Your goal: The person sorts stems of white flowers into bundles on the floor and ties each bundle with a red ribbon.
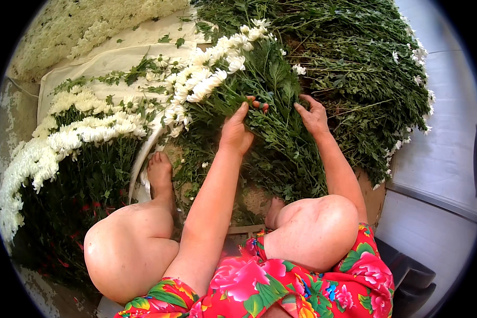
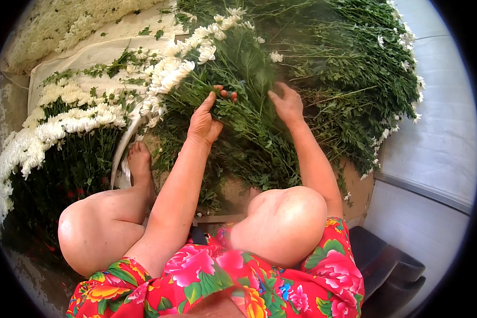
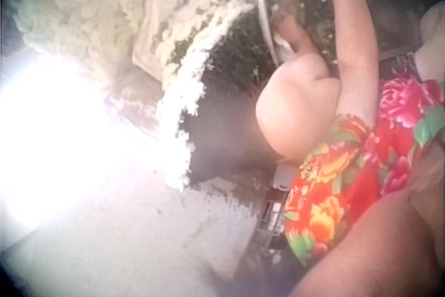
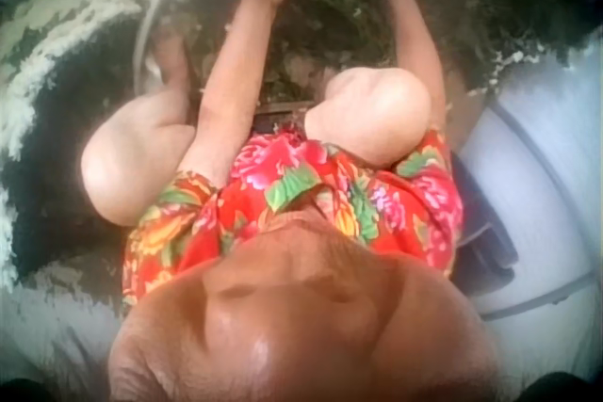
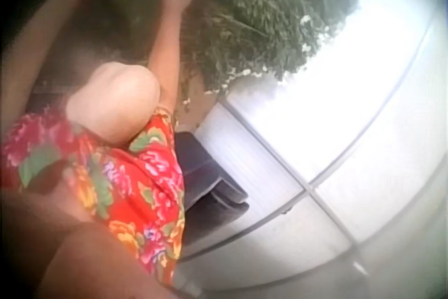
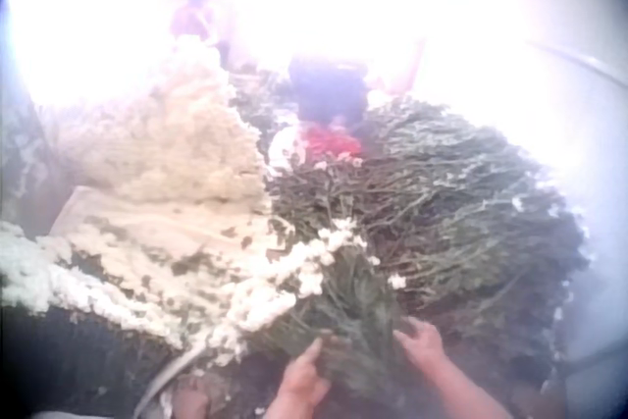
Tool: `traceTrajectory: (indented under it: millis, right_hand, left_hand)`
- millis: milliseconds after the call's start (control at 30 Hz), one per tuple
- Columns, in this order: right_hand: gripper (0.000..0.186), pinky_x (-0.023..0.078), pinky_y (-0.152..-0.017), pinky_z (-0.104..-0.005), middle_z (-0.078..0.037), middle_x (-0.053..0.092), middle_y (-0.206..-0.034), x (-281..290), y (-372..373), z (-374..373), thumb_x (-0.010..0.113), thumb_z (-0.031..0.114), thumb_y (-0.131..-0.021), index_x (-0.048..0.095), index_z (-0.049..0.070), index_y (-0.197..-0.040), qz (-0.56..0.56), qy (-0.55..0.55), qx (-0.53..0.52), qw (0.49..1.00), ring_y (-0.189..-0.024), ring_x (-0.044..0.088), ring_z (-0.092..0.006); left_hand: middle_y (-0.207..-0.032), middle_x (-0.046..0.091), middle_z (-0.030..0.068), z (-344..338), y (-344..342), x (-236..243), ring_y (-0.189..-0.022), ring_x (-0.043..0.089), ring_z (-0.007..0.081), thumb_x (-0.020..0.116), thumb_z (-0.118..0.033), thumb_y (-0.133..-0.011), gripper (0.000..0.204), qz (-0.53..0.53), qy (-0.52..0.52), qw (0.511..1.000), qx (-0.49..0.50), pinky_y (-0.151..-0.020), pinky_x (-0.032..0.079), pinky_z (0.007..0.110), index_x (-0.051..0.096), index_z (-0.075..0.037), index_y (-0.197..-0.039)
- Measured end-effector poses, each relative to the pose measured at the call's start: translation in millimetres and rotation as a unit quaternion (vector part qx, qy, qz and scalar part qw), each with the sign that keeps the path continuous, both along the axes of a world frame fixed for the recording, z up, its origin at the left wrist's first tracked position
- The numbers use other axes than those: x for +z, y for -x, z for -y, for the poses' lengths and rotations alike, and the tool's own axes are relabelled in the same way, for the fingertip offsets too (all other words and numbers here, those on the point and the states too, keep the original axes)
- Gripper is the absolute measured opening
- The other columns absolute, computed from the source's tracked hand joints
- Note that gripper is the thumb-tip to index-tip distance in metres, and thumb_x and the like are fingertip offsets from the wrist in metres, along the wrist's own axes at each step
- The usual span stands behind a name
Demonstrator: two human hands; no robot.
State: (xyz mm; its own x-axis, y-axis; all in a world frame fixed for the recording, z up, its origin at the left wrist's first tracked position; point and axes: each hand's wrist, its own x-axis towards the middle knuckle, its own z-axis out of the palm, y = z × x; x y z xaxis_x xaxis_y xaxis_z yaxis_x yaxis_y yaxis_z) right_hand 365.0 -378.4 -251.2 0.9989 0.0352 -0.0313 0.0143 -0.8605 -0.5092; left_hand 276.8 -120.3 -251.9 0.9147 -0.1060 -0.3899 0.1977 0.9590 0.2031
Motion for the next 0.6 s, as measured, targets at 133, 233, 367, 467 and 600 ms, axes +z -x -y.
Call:
traceTrajectory:
  millis: [133, 233, 367, 467, 600]
  right_hand:
    - [0.035, 0.054, -0.089, -0.0342, -0.014, 0.074, -0.120, 18, 6, 0, 0.072, 0.020, -0.096, 0.070, 0.004, -0.128, 0.065, -0.157, -0.050, 0.984, -0.104, 0.071, -0.0245]
    - [0.032, 0.043, -0.060, -0.0257, 0.002, 0.068, -0.095, 43, 30, 4, 0.068, 0.010, -0.102, 0.069, 0.010, -0.134, 0.114, -0.301, -0.066, 0.944, -0.070, 0.051, -0.0041]
    - [0.026, 0.050, -0.079, -0.0243, -0.001, 0.070, -0.097, 78, 88, -4, 0.068, 0.004, -0.100, 0.071, 0.002, -0.126, 0.045, -0.284, -0.013, 0.958, -0.087, 0.060, -0.0071]
    - [0.027, 0.049, -0.079, -0.0245, -0.001, 0.069, -0.094, 78, 122, -13, 0.069, -0.002, -0.096, 0.073, 0.003, -0.123, 0.073, -0.245, 0.089, 0.963, -0.086, 0.059, -0.0089]
    - [0.028, 0.049, -0.076, -0.0257, -0.006, 0.069, -0.090, 61, 139, -18, 0.070, -0.004, -0.094, 0.073, 0.004, -0.121, 0.080, -0.197, 0.115, 0.970, -0.080, 0.060, -0.0129]
  left_hand:
    - [-0.110, 0.068, 0.0045, -3, 2, -2, -0.116, 0.066, 0.0289, 0.054, -0.030, -0.109, 0.029, 0.009, 0.000, 1.000, 0.007, -0.102, 0.054, 0.048, 0.062, -0.008, -0.128]
    - [-0.112, 0.068, 0.0045, -3, 2, -4, -0.118, 0.065, 0.0292, 0.054, -0.033, -0.109, 0.034, 0.039, 0.019, 0.999, 0.011, -0.103, 0.053, 0.048, 0.061, -0.008, -0.130]
    - [-0.116, 0.068, 0.0047, -4, 2, 3, -0.123, 0.063, 0.0294, 0.060, -0.055, -0.100, 0.057, 0.048, 0.017, 0.999, -0.002, -0.105, 0.051, 0.049, 0.059, -0.009, -0.134]
    - [-0.121, 0.066, 0.0034, -3, 6, 10, -0.128, 0.060, 0.0293, 0.069, -0.076, -0.076, 0.089, 0.070, -0.013, 0.997, -0.006, -0.109, 0.049, 0.050, 0.058, -0.011, -0.135]
    - [-0.126, 0.064, 0.0028, -3, 6, 10, -0.132, 0.058, 0.0295, 0.071, -0.083, -0.062, 0.104, 0.095, -0.024, 0.995, 0.001, -0.113, 0.047, 0.052, 0.056, -0.013, -0.137]
